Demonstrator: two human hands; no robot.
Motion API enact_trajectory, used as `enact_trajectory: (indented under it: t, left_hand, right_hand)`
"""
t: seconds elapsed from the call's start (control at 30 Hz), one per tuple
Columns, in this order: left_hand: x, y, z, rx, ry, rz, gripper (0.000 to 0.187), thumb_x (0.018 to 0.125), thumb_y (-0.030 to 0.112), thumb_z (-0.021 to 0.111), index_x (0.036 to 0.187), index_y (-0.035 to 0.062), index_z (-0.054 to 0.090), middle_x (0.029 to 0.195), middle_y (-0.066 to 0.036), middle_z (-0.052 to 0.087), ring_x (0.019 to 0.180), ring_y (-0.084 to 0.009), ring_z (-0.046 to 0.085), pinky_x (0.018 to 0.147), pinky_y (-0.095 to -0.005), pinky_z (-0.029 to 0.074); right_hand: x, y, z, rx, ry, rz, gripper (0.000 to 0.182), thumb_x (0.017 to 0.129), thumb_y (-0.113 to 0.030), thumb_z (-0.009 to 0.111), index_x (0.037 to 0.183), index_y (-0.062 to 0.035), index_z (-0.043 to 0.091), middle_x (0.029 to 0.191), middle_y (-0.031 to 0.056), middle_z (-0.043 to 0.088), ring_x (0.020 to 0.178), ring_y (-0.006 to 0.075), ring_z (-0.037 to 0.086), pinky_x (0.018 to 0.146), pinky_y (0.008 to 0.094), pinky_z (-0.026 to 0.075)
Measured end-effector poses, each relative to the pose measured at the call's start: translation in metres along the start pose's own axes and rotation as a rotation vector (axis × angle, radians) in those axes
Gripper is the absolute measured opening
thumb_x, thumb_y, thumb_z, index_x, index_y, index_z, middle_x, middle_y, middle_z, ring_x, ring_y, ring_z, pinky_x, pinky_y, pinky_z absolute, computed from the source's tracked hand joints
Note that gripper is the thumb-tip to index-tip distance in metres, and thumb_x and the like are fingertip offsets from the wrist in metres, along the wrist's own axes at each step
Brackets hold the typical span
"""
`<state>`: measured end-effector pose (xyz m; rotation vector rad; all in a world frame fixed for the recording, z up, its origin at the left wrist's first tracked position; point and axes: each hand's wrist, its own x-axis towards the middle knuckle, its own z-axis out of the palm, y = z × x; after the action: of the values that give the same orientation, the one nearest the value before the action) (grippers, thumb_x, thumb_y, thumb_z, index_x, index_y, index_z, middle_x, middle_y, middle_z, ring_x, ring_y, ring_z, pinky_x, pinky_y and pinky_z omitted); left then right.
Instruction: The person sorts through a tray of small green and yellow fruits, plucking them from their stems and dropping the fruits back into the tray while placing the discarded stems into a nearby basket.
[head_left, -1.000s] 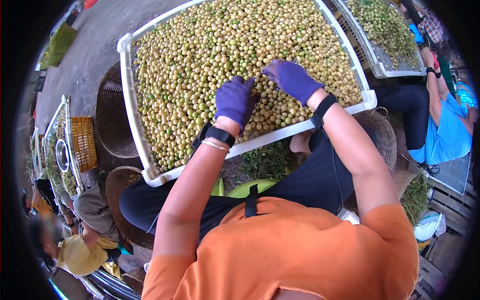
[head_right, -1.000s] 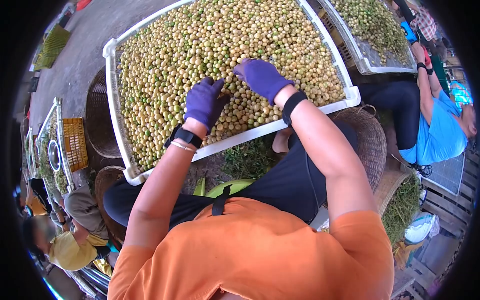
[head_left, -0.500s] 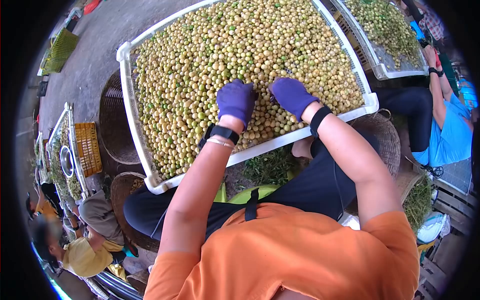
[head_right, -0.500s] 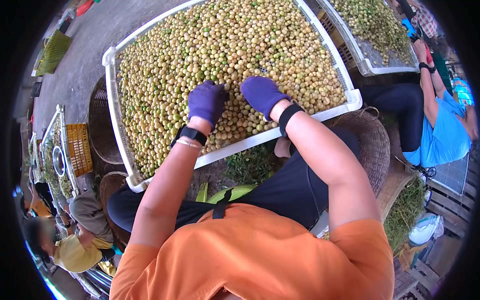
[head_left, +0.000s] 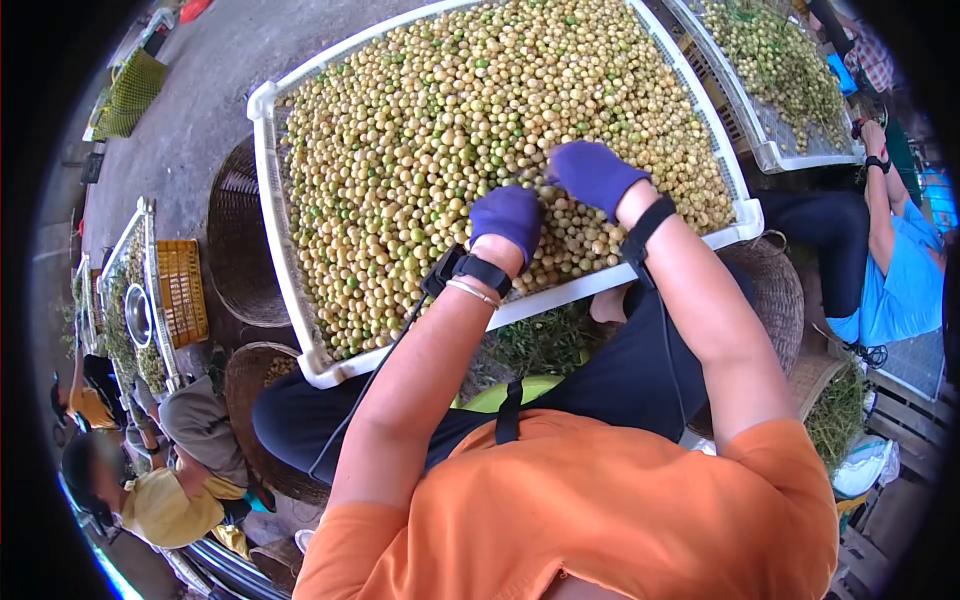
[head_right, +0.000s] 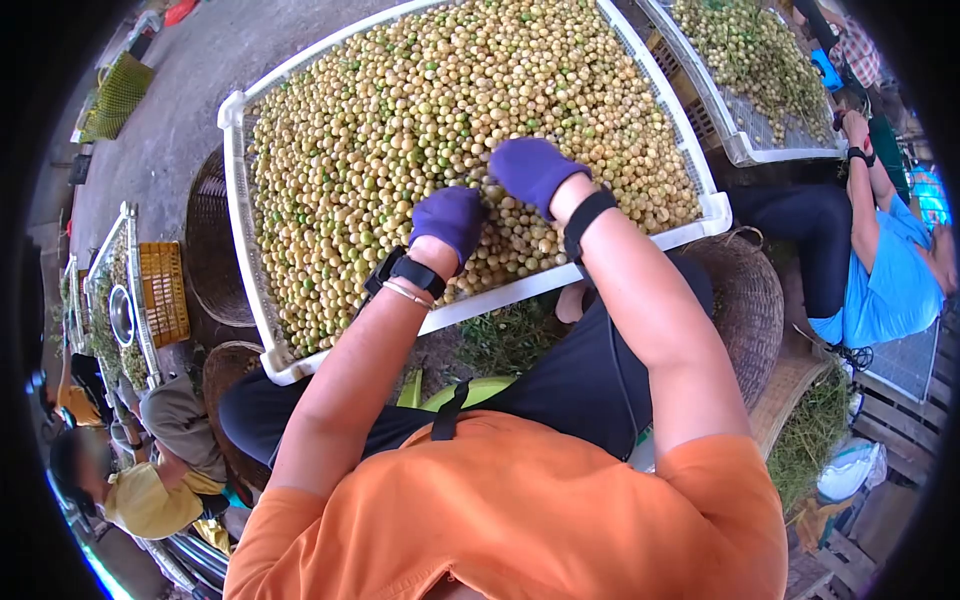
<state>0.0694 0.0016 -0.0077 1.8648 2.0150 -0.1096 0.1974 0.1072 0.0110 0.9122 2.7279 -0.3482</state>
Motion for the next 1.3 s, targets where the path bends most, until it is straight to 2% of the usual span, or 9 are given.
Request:
enact_trajectory:
  t: [0.13, 0.27, 0.43, 0.6, 0.87, 1.0, 1.13, 1.27, 1.3]
  left_hand:
    - [0.015, -0.009, 0.001, -0.089, -0.04, -0.04, 0.023, 0.087, 0.024, 0.056, 0.094, 0.0072, 0.07, 0.099, -0.016, 0.068, 0.092, -0.0318, 0.067, 0.075, -0.0412, 0.054]
    - [0.009, 0.001, -0.011, -0.077, -0.022, -0.136, 0.019, 0.087, 0.015, 0.055, 0.094, 0.0087, 0.07, 0.101, -0.014, 0.069, 0.091, -0.0296, 0.068, 0.073, -0.0388, 0.055]
    - [-0.018, -0.021, -0.036, -0.511, -0.039, -0.246, 0.032, 0.081, 0.038, 0.065, 0.097, 0.0097, 0.067, 0.096, -0.015, 0.068, 0.09, -0.0293, 0.066, 0.081, -0.039, 0.05]
    - [-0.028, -0.094, -0.006, -0.929, 0.474, -0.275, 0.023, 0.086, 0.023, 0.062, 0.102, 0.0071, 0.069, 0.081, -0.005, 0.07, 0.071, -0.0082, 0.06, 0.069, -0.0237, 0.048]
    - [-0.008, -0.083, -0.005, -0.556, 0.425, -0.104, 0.023, 0.087, 0.025, 0.061, 0.1, 0.0071, 0.069, 0.096, -0.015, 0.067, 0.09, -0.03, 0.065, 0.079, -0.0352, 0.05]
    - [-0.001, -0.074, -0.021, -0.189, 0.159, -0.027, 0.029, 0.088, 0.034, 0.057, 0.102, 0.0114, 0.068, 0.102, -0.015, 0.066, 0.094, -0.0337, 0.063, 0.082, -0.0411, 0.049]
    - [0.007, -0.075, -0.038, -0.075, -0.007, -0.316, 0.027, 0.088, 0.037, 0.056, 0.099, 0.016, 0.068, 0.102, -0.014, 0.063, 0.094, -0.0326, 0.061, 0.081, -0.0421, 0.049]
    - [0.004, -0.079, -0.023, -0.226, 0.345, -0.013, 0.024, 0.086, 0.034, 0.056, 0.1, 0.0183, 0.068, 0.1, -0.015, 0.063, 0.093, -0.0325, 0.063, 0.08, -0.042, 0.05]
    - [0.005, -0.066, -0.036, -0.134, 0.201, -0.002, 0.023, 0.085, 0.033, 0.057, 0.098, 0.0192, 0.07, 0.1, -0.014, 0.064, 0.092, -0.033, 0.063, 0.079, -0.0423, 0.051]
  right_hand:
    - [0.0, 0.017, 0.004, 0.331, 0.378, 0.016, 0.025, 0.086, -0.027, 0.057, 0.086, -0.0046, 0.068, 0.084, 0.0187, 0.066, 0.08, 0.0371, 0.063, 0.073, 0.0455, 0.049]
    - [0.01, 0.003, 0.004, 0.338, 0.322, -0.024, 0.025, 0.085, -0.027, 0.063, 0.099, -0.006, 0.065, 0.097, 0.0187, 0.063, 0.091, 0.0355, 0.061, 0.079, 0.0422, 0.048]
    - [0.021, -0.002, 0.018, 0.36, 0.47, -0.094, 0.019, 0.085, -0.024, 0.062, 0.095, -0.0074, 0.064, 0.095, 0.0179, 0.063, 0.088, 0.0355, 0.062, 0.079, 0.0445, 0.048]
    - [0.022, -0.022, 0.02, 0.352, 0.388, -0.185, 0.013, 0.085, -0.018, 0.06, 0.092, -0.0083, 0.064, 0.095, 0.0168, 0.061, 0.087, 0.0351, 0.062, 0.076, 0.0446, 0.049]
    - [0.023, -0.047, 0.028, 0.075, 0.193, -0.127, 0.014, 0.081, -0.01, 0.058, 0.093, -0.0088, 0.065, 0.097, 0.015, 0.062, 0.09, 0.0332, 0.064, 0.075, 0.042, 0.052]
    - [0.026, -0.051, 0.031, 0.036, 0.179, -0.081, 0.013, 0.08, -0.011, 0.059, 0.091, -0.0076, 0.065, 0.095, 0.0149, 0.064, 0.091, 0.0332, 0.065, 0.077, 0.0418, 0.052]
    - [0.024, -0.031, 0.03, 0.253, 0.263, -0.066, 0.019, 0.08, -0.018, 0.062, 0.094, -0.0062, 0.067, 0.095, 0.0164, 0.067, 0.087, 0.0322, 0.066, 0.076, 0.0402, 0.052]
    - [0.022, -0.017, 0.002, 0.679, 0.187, 0.177, 0.025, 0.083, -0.028, 0.063, 0.09, -0.0038, 0.067, 0.08, 0.0132, 0.067, 0.069, 0.0214, 0.064, 0.065, 0.0334, 0.051]
    - [0.022, -0.016, -0.001, 0.782, 0.187, 0.231, 0.025, 0.083, -0.027, 0.063, 0.09, -0.0036, 0.066, 0.078, 0.0117, 0.066, 0.066, 0.0186, 0.062, 0.064, 0.032, 0.051]
